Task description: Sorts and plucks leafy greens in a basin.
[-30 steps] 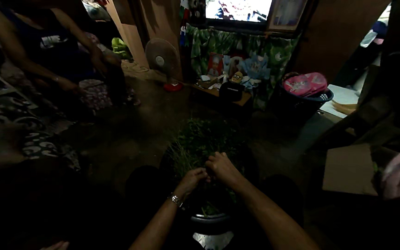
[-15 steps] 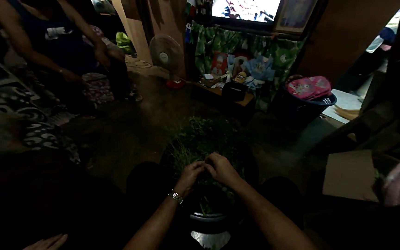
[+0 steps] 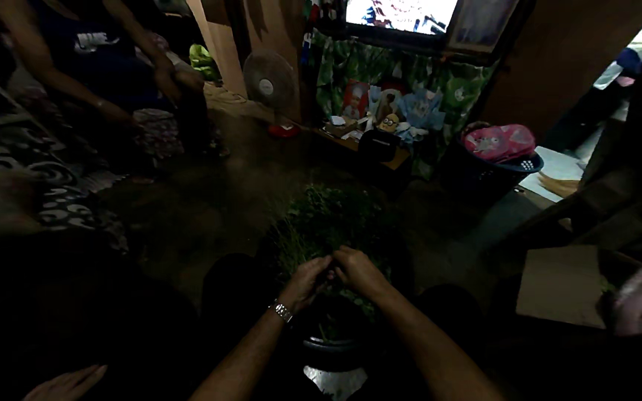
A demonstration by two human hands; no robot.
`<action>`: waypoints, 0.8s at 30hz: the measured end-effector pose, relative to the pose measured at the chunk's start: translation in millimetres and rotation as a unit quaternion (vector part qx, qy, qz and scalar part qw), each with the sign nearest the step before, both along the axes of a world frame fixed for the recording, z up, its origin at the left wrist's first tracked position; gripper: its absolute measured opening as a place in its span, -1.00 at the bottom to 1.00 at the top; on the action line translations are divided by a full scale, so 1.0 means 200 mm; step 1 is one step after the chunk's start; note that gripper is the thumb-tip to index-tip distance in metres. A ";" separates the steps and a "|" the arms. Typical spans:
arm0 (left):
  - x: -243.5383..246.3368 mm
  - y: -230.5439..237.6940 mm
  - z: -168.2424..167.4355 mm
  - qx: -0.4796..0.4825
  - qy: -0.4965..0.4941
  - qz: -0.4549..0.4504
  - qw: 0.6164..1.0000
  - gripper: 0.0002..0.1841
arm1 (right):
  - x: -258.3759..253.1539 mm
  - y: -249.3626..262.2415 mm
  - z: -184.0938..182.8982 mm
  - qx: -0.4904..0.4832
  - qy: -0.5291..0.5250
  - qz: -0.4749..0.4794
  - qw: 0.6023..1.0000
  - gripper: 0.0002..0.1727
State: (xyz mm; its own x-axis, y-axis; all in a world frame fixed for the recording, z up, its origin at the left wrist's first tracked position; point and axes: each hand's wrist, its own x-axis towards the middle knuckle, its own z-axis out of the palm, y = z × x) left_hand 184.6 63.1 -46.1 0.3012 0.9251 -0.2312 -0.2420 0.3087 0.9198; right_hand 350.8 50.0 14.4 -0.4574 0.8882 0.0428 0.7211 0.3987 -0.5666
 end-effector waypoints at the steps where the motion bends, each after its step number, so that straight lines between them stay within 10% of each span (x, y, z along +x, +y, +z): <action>1: 0.00 0.00 0.00 -0.004 -0.005 0.003 1.000 -0.78 | 0.00 0.00 0.00 0.004 0.009 0.000 1.000 -0.71; 24: -0.03 0.01 0.04 0.158 0.090 -0.078 0.980 -0.84 | 0.05 -0.01 0.02 -0.022 0.125 -0.068 0.990 -0.83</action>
State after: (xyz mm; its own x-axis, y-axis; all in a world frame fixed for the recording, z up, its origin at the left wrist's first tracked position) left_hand 179.4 65.4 -37.2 0.4257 0.9049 -0.0026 -0.0390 0.0212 0.9990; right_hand 360.9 47.1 19.1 -0.3142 0.9442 0.0985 0.6017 0.2783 -0.7487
